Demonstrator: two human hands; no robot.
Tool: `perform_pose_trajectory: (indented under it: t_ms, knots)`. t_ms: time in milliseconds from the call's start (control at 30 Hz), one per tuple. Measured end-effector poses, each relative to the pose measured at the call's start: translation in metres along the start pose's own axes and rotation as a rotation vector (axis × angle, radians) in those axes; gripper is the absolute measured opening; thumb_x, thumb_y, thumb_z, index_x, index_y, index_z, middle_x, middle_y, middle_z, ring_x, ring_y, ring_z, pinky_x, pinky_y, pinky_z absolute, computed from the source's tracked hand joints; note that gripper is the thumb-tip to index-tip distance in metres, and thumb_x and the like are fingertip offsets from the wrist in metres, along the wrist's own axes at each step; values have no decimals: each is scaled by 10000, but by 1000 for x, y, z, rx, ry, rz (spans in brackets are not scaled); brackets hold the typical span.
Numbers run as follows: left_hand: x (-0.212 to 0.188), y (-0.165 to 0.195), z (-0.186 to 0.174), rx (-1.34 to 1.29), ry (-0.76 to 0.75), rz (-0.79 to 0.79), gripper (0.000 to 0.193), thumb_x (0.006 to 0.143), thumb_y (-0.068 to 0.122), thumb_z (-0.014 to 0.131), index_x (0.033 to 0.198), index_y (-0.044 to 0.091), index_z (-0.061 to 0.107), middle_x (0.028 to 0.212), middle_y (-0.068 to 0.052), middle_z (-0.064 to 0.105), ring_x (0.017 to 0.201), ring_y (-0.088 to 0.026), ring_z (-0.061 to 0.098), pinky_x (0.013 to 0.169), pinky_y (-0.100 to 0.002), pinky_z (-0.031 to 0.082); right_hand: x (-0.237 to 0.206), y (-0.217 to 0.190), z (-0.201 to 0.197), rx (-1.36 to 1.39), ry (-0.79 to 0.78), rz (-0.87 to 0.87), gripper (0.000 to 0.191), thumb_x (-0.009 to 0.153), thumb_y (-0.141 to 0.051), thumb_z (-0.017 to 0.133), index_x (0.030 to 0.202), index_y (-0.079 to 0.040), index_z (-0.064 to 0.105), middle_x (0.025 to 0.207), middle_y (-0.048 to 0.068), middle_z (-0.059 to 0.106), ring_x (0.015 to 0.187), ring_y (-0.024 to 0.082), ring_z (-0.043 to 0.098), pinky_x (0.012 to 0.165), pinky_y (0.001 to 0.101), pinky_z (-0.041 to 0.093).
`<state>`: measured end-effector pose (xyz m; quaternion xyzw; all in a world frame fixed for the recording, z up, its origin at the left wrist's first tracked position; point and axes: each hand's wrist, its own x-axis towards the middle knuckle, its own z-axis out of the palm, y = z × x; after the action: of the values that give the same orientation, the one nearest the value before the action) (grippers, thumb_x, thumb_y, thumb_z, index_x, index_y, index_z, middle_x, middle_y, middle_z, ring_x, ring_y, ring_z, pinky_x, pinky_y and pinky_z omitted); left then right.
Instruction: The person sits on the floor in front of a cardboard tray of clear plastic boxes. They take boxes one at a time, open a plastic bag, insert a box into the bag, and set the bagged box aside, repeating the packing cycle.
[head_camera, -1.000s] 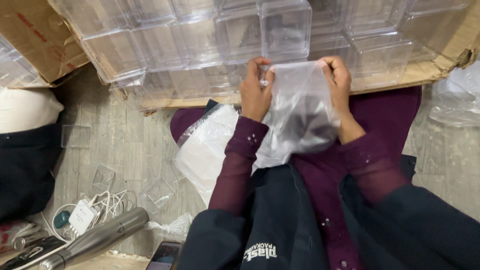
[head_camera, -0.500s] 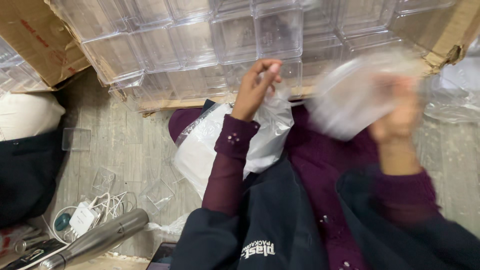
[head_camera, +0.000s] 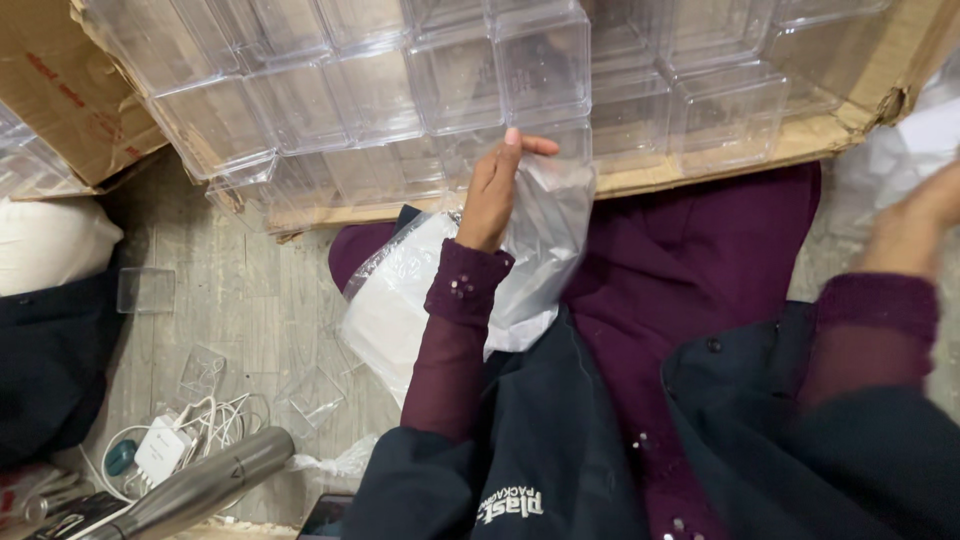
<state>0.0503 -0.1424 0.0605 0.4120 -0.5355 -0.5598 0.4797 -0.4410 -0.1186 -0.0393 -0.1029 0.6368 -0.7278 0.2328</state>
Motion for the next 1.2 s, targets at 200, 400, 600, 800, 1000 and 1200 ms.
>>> perform_pose_trajectory:
  t_ms: [200,400,600,800,1000,1200]
  knots:
    - [-3,7,-15,-90,-46,-45,637,1124,497,355,1069,-9,739,970,-55,702,966,-146,605,958,-289,452,-180,-19,103,-29,-983,-372,310,1131,-253,685,1344,-35,629,1366,68,663,1257,185,622,1179,332,488]
    - [-29,14,-61,-180,-48,-22,437,1075,395,536,1135,0,713,1079,-50,703,1027,-130,614,965,-284,466,-318,-44,171,-245,-1255,-47,165,939,-76,770,1086,-11,735,997,20,736,912,77,663,845,231,534]
    - [-32,-1,-105,-272,-42,-57,176,998,179,740,1050,21,684,1137,-110,760,1040,-140,668,958,-294,519,-350,-34,192,-432,-1142,-226,98,970,-74,767,1049,-17,760,921,32,737,812,69,644,716,220,505]
    - [-23,-12,-92,-283,38,-44,164,955,119,771,1012,52,633,993,-35,695,935,-104,639,851,-265,508,-350,-43,191,-434,-1098,-457,87,1007,-66,729,1052,5,706,985,58,675,846,87,695,716,220,566]
    - [-25,-10,-71,-283,-56,-96,198,1061,222,648,1005,35,678,941,44,618,903,-51,532,854,-232,441,-335,-43,183,-98,-1088,-62,51,1008,-99,712,1040,-64,694,960,6,653,824,58,654,714,198,524]
    - [-18,-5,-89,-483,-172,-153,326,1047,358,593,929,65,673,882,-2,636,820,-100,568,769,-274,471,-292,-19,174,-107,-1389,414,243,1037,-282,700,957,-54,717,820,27,672,656,58,561,582,213,438]
